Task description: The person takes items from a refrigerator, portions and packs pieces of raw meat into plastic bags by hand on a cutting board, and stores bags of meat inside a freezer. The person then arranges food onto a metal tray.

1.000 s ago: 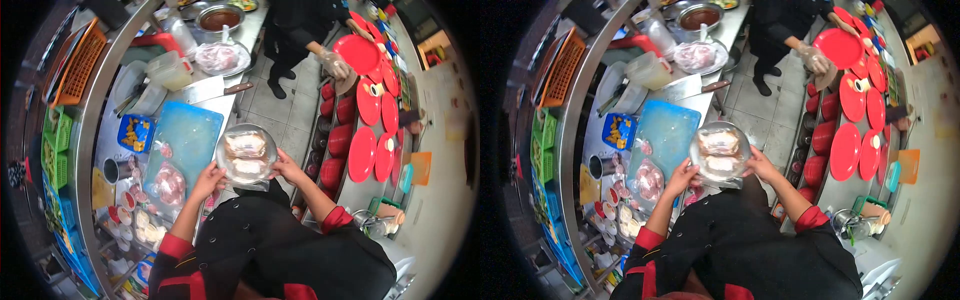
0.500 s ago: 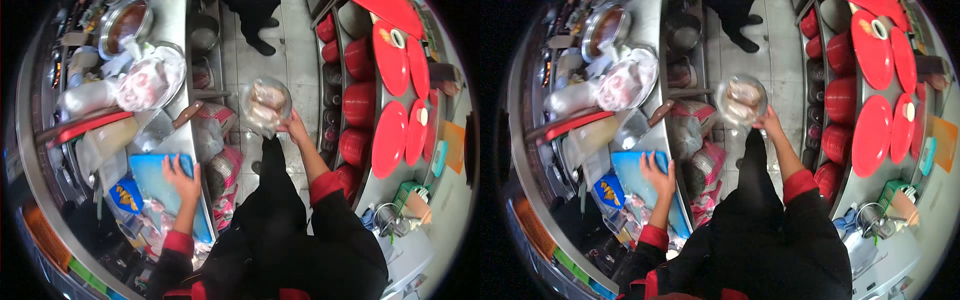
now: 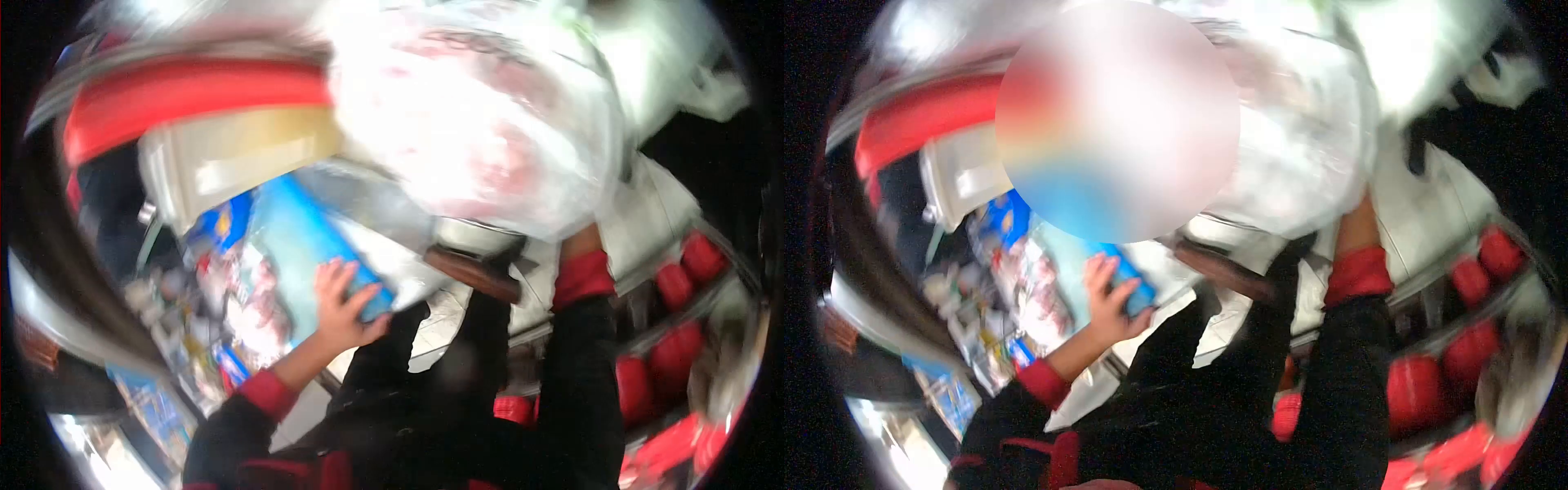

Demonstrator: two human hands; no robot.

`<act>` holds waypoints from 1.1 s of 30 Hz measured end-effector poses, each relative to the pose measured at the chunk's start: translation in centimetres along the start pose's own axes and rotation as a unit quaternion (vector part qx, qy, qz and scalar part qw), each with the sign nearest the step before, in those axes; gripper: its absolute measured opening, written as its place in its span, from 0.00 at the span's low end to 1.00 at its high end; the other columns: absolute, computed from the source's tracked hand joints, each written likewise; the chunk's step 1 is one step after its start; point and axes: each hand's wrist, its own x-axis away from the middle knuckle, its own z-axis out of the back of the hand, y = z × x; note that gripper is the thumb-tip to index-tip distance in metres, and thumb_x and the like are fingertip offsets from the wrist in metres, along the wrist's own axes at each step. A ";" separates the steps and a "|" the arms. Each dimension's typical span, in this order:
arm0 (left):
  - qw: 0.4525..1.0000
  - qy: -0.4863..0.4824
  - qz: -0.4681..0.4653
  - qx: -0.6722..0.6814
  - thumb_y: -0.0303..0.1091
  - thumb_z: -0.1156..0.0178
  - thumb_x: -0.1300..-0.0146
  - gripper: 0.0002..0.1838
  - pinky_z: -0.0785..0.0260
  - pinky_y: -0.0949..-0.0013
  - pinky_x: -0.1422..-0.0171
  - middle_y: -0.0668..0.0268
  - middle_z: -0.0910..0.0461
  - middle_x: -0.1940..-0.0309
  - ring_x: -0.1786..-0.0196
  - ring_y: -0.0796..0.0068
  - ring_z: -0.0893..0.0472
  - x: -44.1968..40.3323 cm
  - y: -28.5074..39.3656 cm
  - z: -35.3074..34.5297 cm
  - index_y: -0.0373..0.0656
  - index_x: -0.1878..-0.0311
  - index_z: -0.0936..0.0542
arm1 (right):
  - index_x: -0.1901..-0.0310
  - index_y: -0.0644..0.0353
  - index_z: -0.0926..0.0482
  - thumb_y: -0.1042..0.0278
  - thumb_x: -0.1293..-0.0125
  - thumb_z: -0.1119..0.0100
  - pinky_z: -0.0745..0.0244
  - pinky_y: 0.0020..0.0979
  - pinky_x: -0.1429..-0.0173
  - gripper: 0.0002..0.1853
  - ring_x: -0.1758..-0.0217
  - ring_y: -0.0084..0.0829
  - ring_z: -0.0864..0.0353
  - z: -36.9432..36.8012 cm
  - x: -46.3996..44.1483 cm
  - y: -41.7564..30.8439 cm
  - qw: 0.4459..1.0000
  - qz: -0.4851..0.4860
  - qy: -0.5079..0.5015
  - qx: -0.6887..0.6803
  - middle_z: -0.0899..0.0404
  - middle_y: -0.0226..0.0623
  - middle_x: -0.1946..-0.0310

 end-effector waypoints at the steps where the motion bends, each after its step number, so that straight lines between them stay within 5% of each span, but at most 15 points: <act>1: 1.000 -0.021 0.021 0.008 0.49 0.26 0.56 0.30 0.49 0.34 0.27 0.55 0.32 0.31 0.28 0.42 0.36 0.0 0.1 0.4 0.60 0.45 0.18 | 0.37 0.70 0.28 0.76 0.31 0.45 0.15 0.35 0.50 0.21 0.53 0.35 0.15 -0.1 0.9 0.4 0.997 -0.026 0.017 0.066 0.17 0.46 0.54; 16: 0.995 -0.010 0.027 0.091 0.48 0.30 0.48 0.29 0.51 0.37 0.23 0.59 0.34 0.29 0.24 0.50 0.39 -0.5 0.1 3.2 0.59 0.40 0.20 | 0.31 0.67 0.35 0.72 0.32 0.44 0.17 0.40 0.46 0.28 0.47 0.40 0.17 -0.9 11.0 -5.3 0.931 -0.065 -0.018 0.360 0.22 0.51 0.43; 18: 0.994 0.015 0.026 0.104 0.47 0.31 0.46 0.29 0.52 0.38 0.22 0.59 0.34 0.28 0.24 0.50 0.40 -0.3 0.1 3.9 0.57 0.38 0.22 | 0.35 0.66 0.35 0.71 0.34 0.40 0.18 0.41 0.60 0.27 0.60 0.38 0.17 -0.7 15.1 -7.6 0.816 -0.108 0.133 0.552 0.20 0.48 0.53; 19: 0.993 0.013 0.018 0.114 0.46 0.32 0.45 0.30 0.53 0.38 0.22 0.58 0.35 0.28 0.23 0.50 0.40 0.0 -0.2 3.7 0.56 0.37 0.23 | 0.35 0.60 0.38 0.71 0.36 0.41 0.23 0.36 0.70 0.28 0.71 0.32 0.22 5.1 17.6 -7.9 0.903 -0.088 0.073 0.413 0.22 0.41 0.66; 21: 0.994 0.026 -0.001 0.110 0.44 0.34 0.41 0.30 0.47 0.43 0.22 0.56 0.35 0.29 0.25 0.49 0.38 0.5 -0.2 4.6 0.53 0.35 0.26 | 0.41 0.42 0.37 0.68 0.35 0.42 0.34 0.32 0.80 0.23 0.81 0.29 0.30 0.0 23.6 -10.5 0.841 -0.191 0.206 0.462 0.30 0.33 0.77; 22: 0.992 0.047 0.000 0.115 0.44 0.34 0.41 0.30 0.47 0.43 0.22 0.56 0.35 0.29 0.25 0.49 0.38 0.9 -0.5 5.1 0.53 0.35 0.26 | 0.42 0.42 0.34 0.63 0.32 0.47 0.32 0.39 0.78 0.18 0.78 0.32 0.29 4.9 25.7 -10.2 0.830 -0.165 0.150 0.512 0.28 0.35 0.76; 23: 0.978 0.037 0.021 0.206 0.44 0.34 0.40 0.28 0.43 0.47 0.24 0.57 0.34 0.29 0.27 0.51 0.35 1.6 -0.9 5.3 0.52 0.36 0.25 | 0.43 0.44 0.31 0.59 0.31 0.50 0.30 0.48 0.73 0.16 0.75 0.35 0.27 9.7 26.0 -11.3 0.845 -0.264 0.185 0.426 0.26 0.38 0.74; 24: 0.954 0.021 0.039 0.295 0.44 0.35 0.38 0.26 0.38 0.51 0.25 0.57 0.34 0.30 0.29 0.53 0.32 2.4 -1.3 5.9 0.50 0.37 0.24 | 0.44 0.45 0.30 0.56 0.32 0.50 0.28 0.54 0.65 0.17 0.71 0.37 0.25 6.2 29.9 -12.6 0.779 -0.269 0.105 0.557 0.23 0.39 0.72; 26: 0.940 0.151 0.076 0.295 0.41 0.35 0.38 0.20 0.29 0.54 0.34 0.60 0.25 0.40 0.37 0.54 0.24 4.9 -3.5 10.9 0.47 0.43 0.21 | 0.41 0.57 0.29 0.80 0.45 0.42 0.24 0.31 0.70 0.27 0.77 0.27 0.25 -6.1 35.8 -14.7 0.750 -0.370 0.194 0.513 0.22 0.40 0.73; 28: 0.944 0.260 0.118 0.167 0.38 0.34 0.38 0.14 0.27 0.60 0.38 0.59 0.19 0.50 0.44 0.60 0.20 8.4 -8.9 16.1 0.44 0.52 0.19 | 0.39 0.58 0.29 0.82 0.46 0.43 0.21 0.32 0.64 0.30 0.72 0.27 0.22 3.0 38.6 -15.8 0.668 -0.188 -0.321 0.644 0.20 0.41 0.65; 29: 0.863 0.251 0.348 0.267 0.36 0.34 0.38 0.11 0.25 0.61 0.47 0.60 0.19 0.57 0.54 0.66 0.18 10.2 -10.7 18.1 0.44 0.55 0.20 | 0.38 0.58 0.29 0.79 0.43 0.42 0.21 0.34 0.59 0.28 0.68 0.28 0.21 -3.3 40.3 -15.9 0.706 -0.284 -0.256 0.597 0.21 0.38 0.63; 30: 0.819 0.365 0.322 0.303 0.35 0.35 0.38 0.10 0.26 0.63 0.56 0.60 0.20 0.65 0.65 0.69 0.21 11.8 -16.4 18.1 0.42 0.57 0.21 | 0.38 0.58 0.29 0.77 0.41 0.42 0.21 0.35 0.55 0.27 0.64 0.28 0.21 -10.0 42.1 -16.2 0.739 -0.369 -0.169 0.538 0.21 0.36 0.61; 31: 0.778 0.434 0.383 0.244 0.42 0.36 0.35 0.15 0.25 0.54 0.57 0.53 0.18 0.66 0.65 0.52 0.17 13.3 -21.1 19.2 0.38 0.60 0.21 | 0.37 0.58 0.29 0.74 0.38 0.41 0.21 0.37 0.50 0.26 0.60 0.29 0.20 -18.9 44.2 -16.3 0.759 -0.433 -0.072 0.481 0.21 0.33 0.58; 32: 0.769 0.444 0.446 0.116 0.41 0.37 0.34 0.15 0.25 0.55 0.59 0.54 0.18 0.68 0.66 0.58 0.17 14.6 -25.4 21.1 0.36 0.59 0.21 | 0.37 0.58 0.29 0.74 0.38 0.41 0.21 0.37 0.50 0.26 0.60 0.29 0.20 -23.9 45.2 -15.3 0.757 -0.426 -0.067 0.491 0.21 0.33 0.58; 33: 0.852 0.347 0.378 -0.108 0.42 0.39 0.32 0.15 0.23 0.57 0.60 0.55 0.16 0.69 0.66 0.61 0.15 17.5 -34.7 16.7 0.36 0.58 0.20 | 0.36 0.58 0.29 0.75 0.37 0.43 0.22 0.34 0.50 0.25 0.58 0.29 0.19 -28.0 45.9 -14.2 0.755 -0.406 -0.084 0.509 0.21 0.34 0.56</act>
